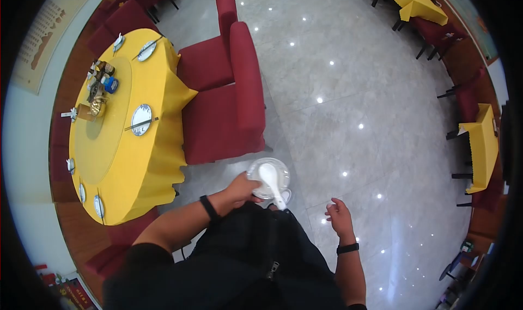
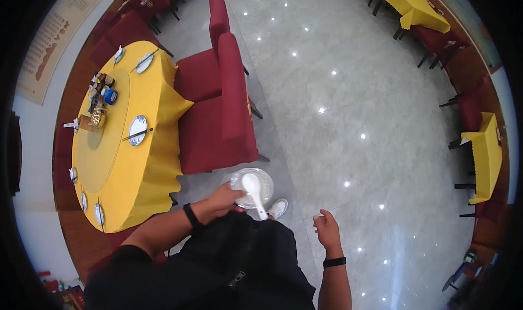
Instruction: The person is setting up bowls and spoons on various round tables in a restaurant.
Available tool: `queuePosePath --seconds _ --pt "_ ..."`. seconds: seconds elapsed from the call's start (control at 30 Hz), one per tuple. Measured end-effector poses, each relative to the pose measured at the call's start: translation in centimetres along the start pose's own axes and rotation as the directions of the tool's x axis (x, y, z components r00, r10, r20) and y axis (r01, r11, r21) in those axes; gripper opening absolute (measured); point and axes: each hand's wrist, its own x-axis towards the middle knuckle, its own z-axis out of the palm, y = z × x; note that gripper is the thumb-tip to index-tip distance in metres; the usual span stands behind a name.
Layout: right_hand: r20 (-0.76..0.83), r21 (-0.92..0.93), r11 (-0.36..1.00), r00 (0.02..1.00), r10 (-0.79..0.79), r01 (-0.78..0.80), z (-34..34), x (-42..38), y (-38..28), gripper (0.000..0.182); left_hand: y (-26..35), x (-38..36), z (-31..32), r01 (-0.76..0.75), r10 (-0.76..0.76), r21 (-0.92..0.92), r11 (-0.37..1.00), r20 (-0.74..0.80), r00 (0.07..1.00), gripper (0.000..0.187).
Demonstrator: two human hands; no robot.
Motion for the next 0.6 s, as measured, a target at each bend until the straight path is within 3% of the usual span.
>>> queuePosePath --seconds 0.07,0.1,0.2,0.23,0.3,0.47,0.53,0.6 --pt "0.047 0.437 0.897 0.995 -0.092 0.062 0.1 0.8 -1.7 0.055 1.0 2.1 3.2 0.01 -0.017 0.067 0.998 0.107 0.994 0.033" --pt "0.047 0.452 0.888 0.992 -0.113 0.08 0.5 1.3 -2.7 0.055 1.3 3.5 4.5 -0.001 -0.014 0.095 0.995 0.149 0.989 0.037" --pt "0.094 0.818 0.572 0.965 -0.245 0.065 0.7 2.9 -6.0 0.061 3.8 6.1 9.1 -0.007 -0.034 0.192 0.981 0.209 0.977 0.035" --pt "0.085 0.818 0.57 0.962 -0.258 0.081 0.3 3.5 -6.7 0.061 4.5 6.8 10.7 0.0 -0.058 0.226 0.974 0.252 0.966 0.034" --pt "0.011 0.924 0.364 0.943 -0.333 0.118 -0.9 4.8 -7.7 0.06 4.7 9.4 13.3 -0.011 -0.057 0.248 0.969 0.268 0.962 0.034" --pt "-0.036 0.885 0.417 0.922 -0.384 0.208 -6.9 8.0 -9.7 0.053 7.1 16.3 18.8 -0.039 -0.108 0.403 0.914 0.337 0.935 0.034" --pt "-0.032 0.827 0.534 0.964 -0.262 0.173 -9.4 10.1 -10.2 0.05 9.2 18.7 21.1 -0.026 -0.128 0.415 0.91 0.339 0.932 0.032" --pt "-0.099 0.842 0.513 0.982 -0.16 0.168 -11.1 12.7 -11.0 0.049 12.5 20.3 23.3 -0.031 -0.146 0.452 0.892 0.352 0.925 0.028"
